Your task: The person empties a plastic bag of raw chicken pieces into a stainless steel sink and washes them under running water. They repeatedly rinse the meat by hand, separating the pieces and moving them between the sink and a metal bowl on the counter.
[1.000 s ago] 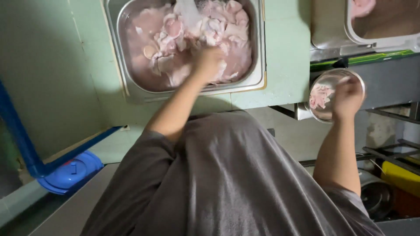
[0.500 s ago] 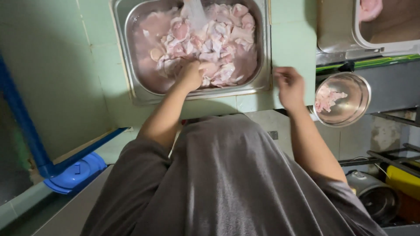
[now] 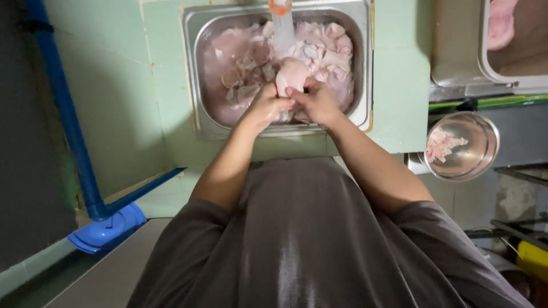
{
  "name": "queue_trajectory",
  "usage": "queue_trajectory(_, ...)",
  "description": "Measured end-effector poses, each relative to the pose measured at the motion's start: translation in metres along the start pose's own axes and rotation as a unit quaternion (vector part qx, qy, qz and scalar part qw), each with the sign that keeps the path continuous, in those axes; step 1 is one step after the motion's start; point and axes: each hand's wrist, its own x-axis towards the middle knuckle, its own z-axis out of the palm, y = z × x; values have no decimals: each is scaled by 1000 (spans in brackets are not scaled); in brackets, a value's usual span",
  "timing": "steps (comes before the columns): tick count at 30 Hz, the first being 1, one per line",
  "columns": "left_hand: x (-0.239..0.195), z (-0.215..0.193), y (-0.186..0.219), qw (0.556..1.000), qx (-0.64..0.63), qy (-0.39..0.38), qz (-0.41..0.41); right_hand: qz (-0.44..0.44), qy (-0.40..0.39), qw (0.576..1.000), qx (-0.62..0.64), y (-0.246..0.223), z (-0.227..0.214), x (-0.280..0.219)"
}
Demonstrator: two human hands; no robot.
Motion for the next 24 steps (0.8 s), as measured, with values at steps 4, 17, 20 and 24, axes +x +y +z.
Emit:
queue_trajectory(4, -11, -12, 37, 996, 11, 59, -72, -46, -5, 999, -12, 48, -12, 23)
queue_trajectory(17, 17, 25, -5, 998, 53, -7, 44, 0, 117, 988, -101, -30, -107, -10)
queue_trajectory(20, 36, -12, -22, 983, 167, 69, 35, -57, 186, 981, 13, -78, -172, -14)
queue_trajectory(24, 30, -55, -26, 908, 349, 227, 55, -198, 287, 903, 251, -98, -252, -12)
